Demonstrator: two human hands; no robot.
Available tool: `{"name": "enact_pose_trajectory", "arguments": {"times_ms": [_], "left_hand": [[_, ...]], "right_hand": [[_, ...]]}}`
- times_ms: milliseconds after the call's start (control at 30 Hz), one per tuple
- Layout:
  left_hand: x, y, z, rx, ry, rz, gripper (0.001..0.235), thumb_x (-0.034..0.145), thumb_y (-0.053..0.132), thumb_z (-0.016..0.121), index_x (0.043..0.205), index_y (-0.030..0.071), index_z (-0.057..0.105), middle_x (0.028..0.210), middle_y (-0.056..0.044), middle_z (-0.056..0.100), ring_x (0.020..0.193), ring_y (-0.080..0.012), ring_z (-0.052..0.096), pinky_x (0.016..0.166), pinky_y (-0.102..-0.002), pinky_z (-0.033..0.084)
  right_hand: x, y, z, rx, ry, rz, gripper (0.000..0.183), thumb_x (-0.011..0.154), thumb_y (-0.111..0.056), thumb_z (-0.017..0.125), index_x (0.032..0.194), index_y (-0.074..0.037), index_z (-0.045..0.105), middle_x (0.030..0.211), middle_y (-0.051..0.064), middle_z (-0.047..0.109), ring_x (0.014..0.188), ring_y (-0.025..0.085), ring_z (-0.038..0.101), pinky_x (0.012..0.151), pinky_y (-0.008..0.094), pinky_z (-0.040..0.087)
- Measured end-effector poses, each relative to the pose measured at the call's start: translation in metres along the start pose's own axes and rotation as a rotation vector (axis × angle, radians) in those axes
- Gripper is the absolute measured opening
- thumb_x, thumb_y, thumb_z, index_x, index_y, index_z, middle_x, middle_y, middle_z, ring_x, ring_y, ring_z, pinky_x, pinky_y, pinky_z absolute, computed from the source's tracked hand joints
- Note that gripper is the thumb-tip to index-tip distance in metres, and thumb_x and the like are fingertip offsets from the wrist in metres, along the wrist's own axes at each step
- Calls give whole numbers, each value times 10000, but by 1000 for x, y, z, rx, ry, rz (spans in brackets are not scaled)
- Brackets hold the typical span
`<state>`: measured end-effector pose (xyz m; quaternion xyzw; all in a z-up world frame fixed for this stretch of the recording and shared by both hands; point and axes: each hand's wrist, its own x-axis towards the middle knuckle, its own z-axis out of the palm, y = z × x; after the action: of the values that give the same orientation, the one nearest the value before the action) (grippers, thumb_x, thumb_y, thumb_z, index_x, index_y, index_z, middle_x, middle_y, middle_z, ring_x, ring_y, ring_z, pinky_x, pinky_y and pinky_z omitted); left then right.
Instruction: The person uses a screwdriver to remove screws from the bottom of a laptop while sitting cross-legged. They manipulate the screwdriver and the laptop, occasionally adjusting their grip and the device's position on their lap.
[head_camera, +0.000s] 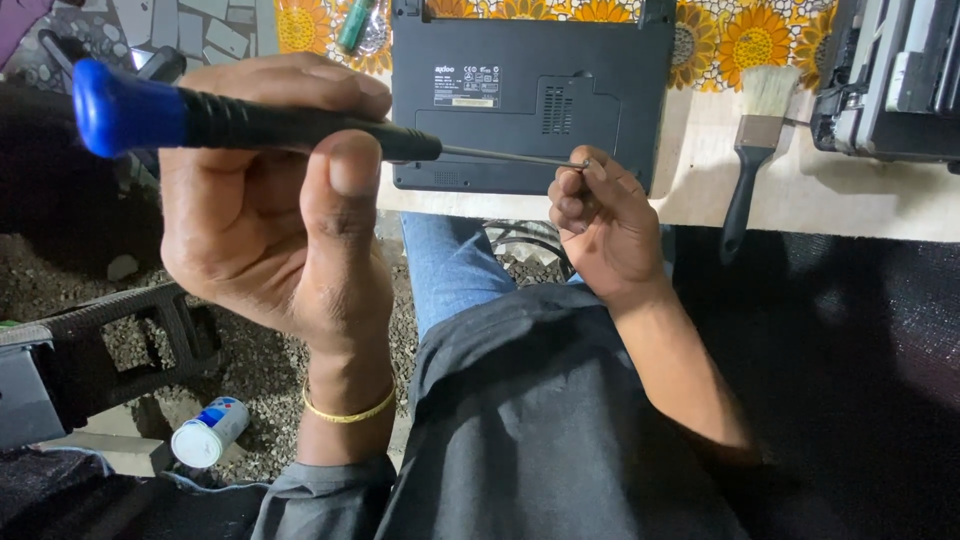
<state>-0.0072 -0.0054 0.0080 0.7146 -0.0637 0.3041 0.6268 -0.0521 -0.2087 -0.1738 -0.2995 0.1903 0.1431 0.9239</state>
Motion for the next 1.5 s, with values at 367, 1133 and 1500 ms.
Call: {"name": "enact_pose_trajectory", "arguments": {"times_ms": [367,1133,1500], "left_hand": [[0,0,0,1,-6,-5,338,1141,341,687,1123,9,628,1085,-130,642,995,-279,702,951,-342,618],[-46,-19,-21,17,-440,218,171,1138,133,614,1151,-27,676,1092,-184,767,996,-345,833,896,-379,738],[-35,-22,-40,35,-290,173,199,1096,126,664,1088,-72,673,1032,-222,752,996,-382,807,913,-428,747]], "right_hand": [[1,1,-5,55,-4,2,155,1060,-175,785,1199,-112,760,1007,28,711,823,141,546,692,244,400],[16,-2,-12,334,196,6,103,1101,-110,683,1194,-65,681,988,45,672,805,91,643,681,177,508],[23,5,2,290,148,31,158,1083,-136,739,1221,-87,679,943,21,654,761,88,586,653,183,498]]}}
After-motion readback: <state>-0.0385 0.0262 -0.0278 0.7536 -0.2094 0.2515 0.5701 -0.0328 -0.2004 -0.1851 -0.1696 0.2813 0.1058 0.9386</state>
